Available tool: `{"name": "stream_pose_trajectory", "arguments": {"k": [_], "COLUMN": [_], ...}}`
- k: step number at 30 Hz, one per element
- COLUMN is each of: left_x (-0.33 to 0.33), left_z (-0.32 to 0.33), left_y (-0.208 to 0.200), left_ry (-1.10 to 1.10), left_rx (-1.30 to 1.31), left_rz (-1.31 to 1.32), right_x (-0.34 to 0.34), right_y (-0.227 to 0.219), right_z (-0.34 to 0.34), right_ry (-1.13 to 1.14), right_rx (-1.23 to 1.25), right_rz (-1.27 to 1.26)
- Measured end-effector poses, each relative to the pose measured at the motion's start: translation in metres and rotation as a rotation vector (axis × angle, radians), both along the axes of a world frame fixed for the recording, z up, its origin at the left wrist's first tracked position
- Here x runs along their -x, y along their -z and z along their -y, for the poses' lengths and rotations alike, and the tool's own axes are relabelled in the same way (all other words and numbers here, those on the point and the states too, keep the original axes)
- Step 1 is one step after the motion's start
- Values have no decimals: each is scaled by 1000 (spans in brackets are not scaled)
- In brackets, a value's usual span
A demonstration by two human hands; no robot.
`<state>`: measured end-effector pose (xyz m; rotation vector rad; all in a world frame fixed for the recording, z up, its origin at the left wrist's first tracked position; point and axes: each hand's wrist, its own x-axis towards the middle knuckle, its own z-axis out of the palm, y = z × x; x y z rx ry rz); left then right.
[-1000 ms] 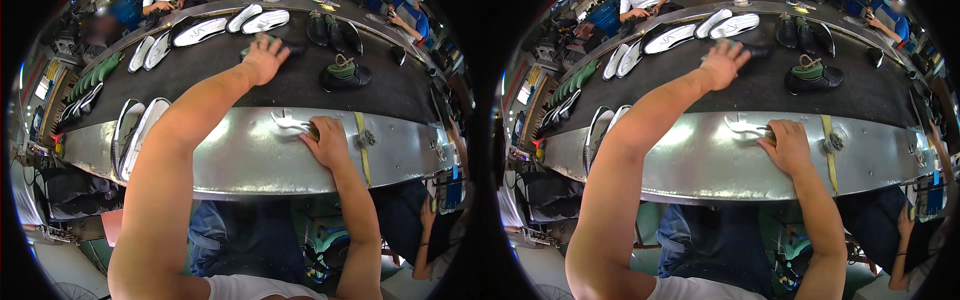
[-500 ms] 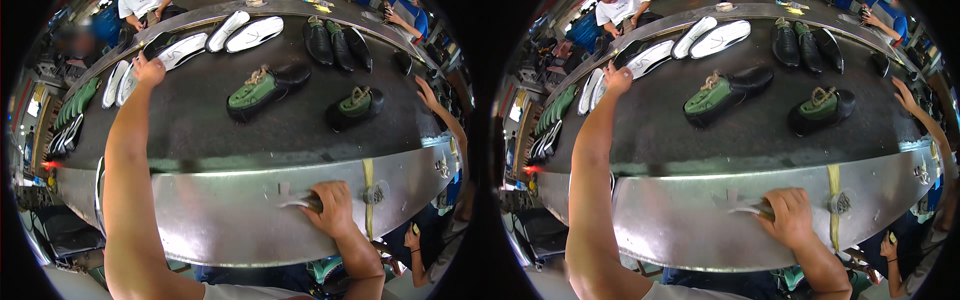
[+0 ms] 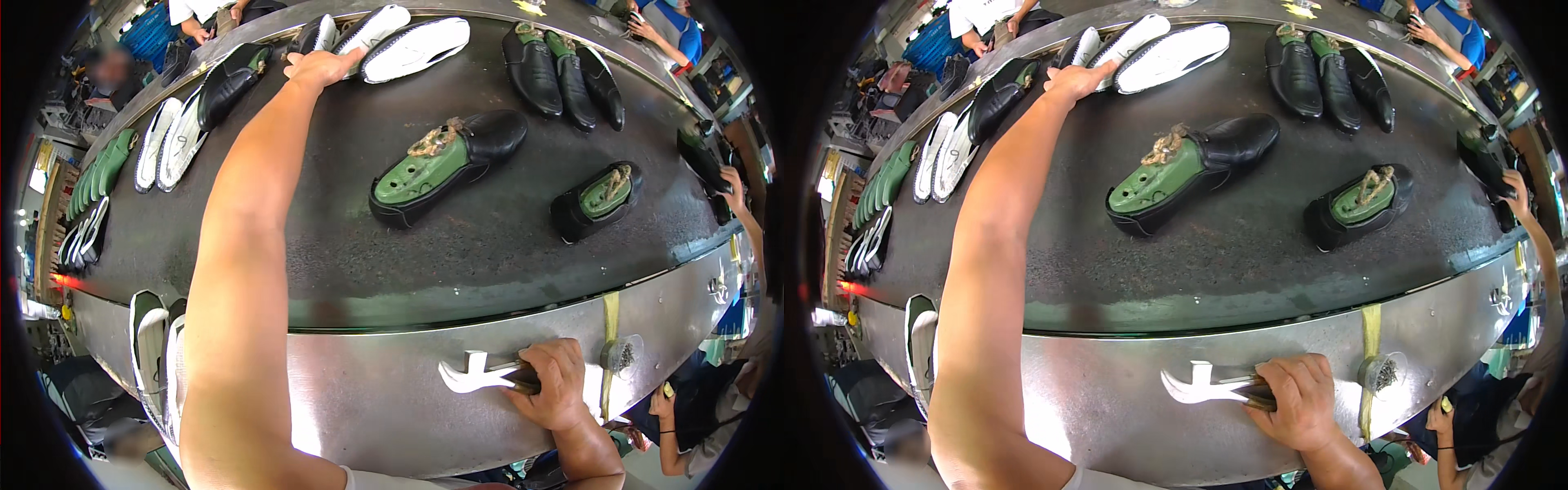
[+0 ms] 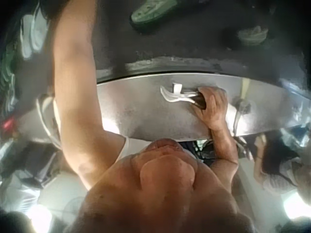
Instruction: Assembling shoe uppers onto lasts using pliers and glue in a factory setting.
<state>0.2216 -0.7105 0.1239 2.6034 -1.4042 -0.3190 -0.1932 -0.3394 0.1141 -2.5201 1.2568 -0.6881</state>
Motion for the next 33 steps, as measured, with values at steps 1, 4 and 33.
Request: {"name": "stream_pose_trajectory", "arguments": {"k": [1, 4, 33], "left_x": [-5, -34, 116], "left_z": [5, 8, -457], "left_y": [1, 24, -86], "left_ry": [5, 37, 583], "left_rx": [10, 59, -201], "left_rz": [-4, 16, 2], "right_x": [-1, -3, -21], "right_y": [0, 2, 12], "right_z": [-1, 0, -33], "right_ry": [-6, -13, 111], "right_rx": [-3, -38, 174], "right_rz": [11, 34, 125]}}
